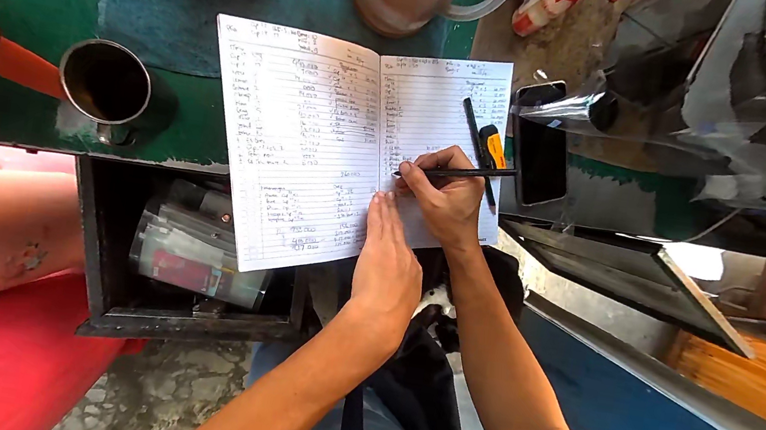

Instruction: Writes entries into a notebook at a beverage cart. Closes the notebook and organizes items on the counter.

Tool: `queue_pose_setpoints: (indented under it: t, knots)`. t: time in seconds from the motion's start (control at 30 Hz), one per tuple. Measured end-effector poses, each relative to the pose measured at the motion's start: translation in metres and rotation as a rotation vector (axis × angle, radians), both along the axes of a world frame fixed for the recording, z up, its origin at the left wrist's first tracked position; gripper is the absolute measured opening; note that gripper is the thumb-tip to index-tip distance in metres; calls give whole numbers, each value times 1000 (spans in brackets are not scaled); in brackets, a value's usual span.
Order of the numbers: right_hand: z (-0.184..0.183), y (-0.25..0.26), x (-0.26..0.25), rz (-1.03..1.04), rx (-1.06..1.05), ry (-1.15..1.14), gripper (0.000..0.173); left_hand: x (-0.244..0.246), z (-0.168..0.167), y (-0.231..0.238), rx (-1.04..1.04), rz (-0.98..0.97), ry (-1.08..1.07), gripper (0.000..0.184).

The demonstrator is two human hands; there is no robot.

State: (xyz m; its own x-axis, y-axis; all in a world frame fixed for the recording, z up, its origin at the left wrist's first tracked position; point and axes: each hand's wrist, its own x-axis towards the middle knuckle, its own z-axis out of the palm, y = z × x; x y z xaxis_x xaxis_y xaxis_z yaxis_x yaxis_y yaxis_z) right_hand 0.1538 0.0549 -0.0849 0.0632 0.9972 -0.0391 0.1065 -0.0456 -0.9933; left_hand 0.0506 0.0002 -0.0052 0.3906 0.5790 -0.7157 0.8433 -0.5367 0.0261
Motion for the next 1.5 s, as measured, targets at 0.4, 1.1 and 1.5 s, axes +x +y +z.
queue_pose_setpoints:
  t: [0.4,1.1,1.5]
  knots:
    - [-2,0,0,14,33,-38,15,1,2,1,-3,-27,30,43]
    - [-2,0,4,4,13,-11,16,1,3,3,-28,-23,33,44]
    - [-2,0,4,1,32,-16,16,1,2,1,-4,-36,50,44]
